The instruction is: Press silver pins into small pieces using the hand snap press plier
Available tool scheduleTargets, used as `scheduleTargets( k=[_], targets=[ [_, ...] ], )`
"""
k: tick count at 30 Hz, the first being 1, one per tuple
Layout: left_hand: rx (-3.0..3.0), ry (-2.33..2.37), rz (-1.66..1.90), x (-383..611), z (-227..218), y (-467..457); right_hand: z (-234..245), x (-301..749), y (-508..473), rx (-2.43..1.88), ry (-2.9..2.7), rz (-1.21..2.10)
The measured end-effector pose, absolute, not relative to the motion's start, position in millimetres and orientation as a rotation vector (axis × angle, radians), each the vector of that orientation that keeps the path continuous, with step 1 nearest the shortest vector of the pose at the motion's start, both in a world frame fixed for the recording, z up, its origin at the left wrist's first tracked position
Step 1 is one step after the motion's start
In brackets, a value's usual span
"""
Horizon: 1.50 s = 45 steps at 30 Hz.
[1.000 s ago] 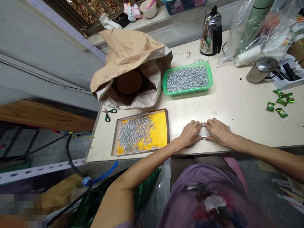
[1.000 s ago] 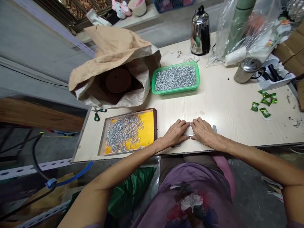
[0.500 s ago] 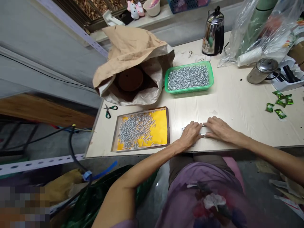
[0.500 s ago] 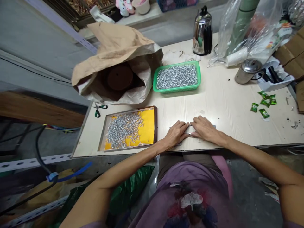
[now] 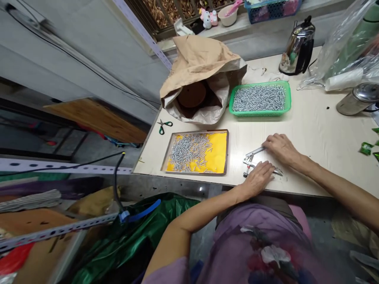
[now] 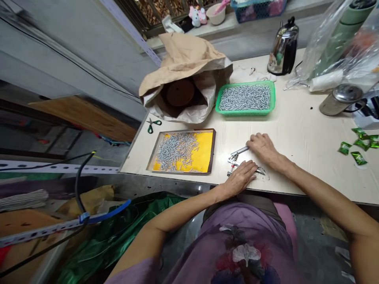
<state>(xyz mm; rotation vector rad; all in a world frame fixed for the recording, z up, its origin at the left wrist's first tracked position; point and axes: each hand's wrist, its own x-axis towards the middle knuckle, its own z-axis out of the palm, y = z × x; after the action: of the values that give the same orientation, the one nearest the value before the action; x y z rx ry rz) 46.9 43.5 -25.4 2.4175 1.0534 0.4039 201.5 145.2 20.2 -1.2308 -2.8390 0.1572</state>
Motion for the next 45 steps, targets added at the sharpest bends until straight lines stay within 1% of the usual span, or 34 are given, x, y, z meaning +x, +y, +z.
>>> scheduleTargets(
  k=[4, 7, 10, 12, 14, 16, 20, 24, 27, 29, 31, 33, 34, 36, 39, 45],
  targets=[
    [2.323, 1.153, 0.392, 34.2, -16.5, 28.3, 20.6, 161.2, 119.2, -0.664, -3.003, 0.315],
    [2.315, 1.285, 0.387, -0.2, -10.1, 22.7, 10.7, 144.4, 109.9, -0.492, -3.027, 0.280],
    [2.289, 1.546, 0.432, -53.6, -1.3, 41.1, 2.2, 139.6, 109.3, -0.452, -2.911, 0.324],
    [2.215, 1.935, 0.489, -88.9, 3.2, 62.1, 2.6, 138.9, 112.0, -0.457, -2.732, 0.467],
    [2.160, 2.166, 0.453, -115.5, 4.4, 81.9, 10.0, 138.2, 119.8, -0.535, -2.496, 0.600],
    [2.153, 2.232, 0.356, -130.4, 2.7, 95.7, 24.5, 136.6, 136.6, -0.704, -2.269, 0.611],
    [2.221, 2.167, 0.194, -136.4, -2.9, 105.3, 65.5, 133.5, 198.6, -1.001, -1.983, 0.424],
    [2.302, 2.094, 0.094, -135.4, -2.2, 105.5, 100.3, 136.2, 250.4, -1.012, -2.008, 0.361],
    [2.282, 2.062, 0.033, -135.2, 7.4, 106.3, 107.0, 144.2, 240.8, -1.027, -1.996, 0.315],
    [2.220, 2.075, 0.120, -133.5, 17.4, 106.3, 99.1, 155.2, 211.2, -1.044, -2.016, 0.333],
    [2.082, 2.089, 0.322, -127.1, 27.6, 104.1, 82.7, 170.2, 171.8, -1.039, -2.115, 0.416],
    [1.830, 2.027, 0.505, -113.2, 35.4, 98.8, 61.5, 186.1, 131.3, -1.049, -2.268, 0.487],
    [1.680, 1.954, 0.543, -103.4, 37.7, 95.0, 50.6, 193.2, 112.9, -1.068, -2.352, 0.504],
    [1.425, 1.772, 0.533, -79.6, 39.2, 85.9, 31.0, 204.3, 83.0, -1.143, -2.499, 0.503],
    [1.224, 1.604, 0.472, -43.5, 33.9, 74.1, 12.7, 212.2, 58.4, -1.266, -2.609, 0.478],
    [1.026, 1.638, 0.407, -12.1, 15.6, 72.5, 8.1, 211.5, 51.3, -1.344, -2.628, 0.416]
  ],
)
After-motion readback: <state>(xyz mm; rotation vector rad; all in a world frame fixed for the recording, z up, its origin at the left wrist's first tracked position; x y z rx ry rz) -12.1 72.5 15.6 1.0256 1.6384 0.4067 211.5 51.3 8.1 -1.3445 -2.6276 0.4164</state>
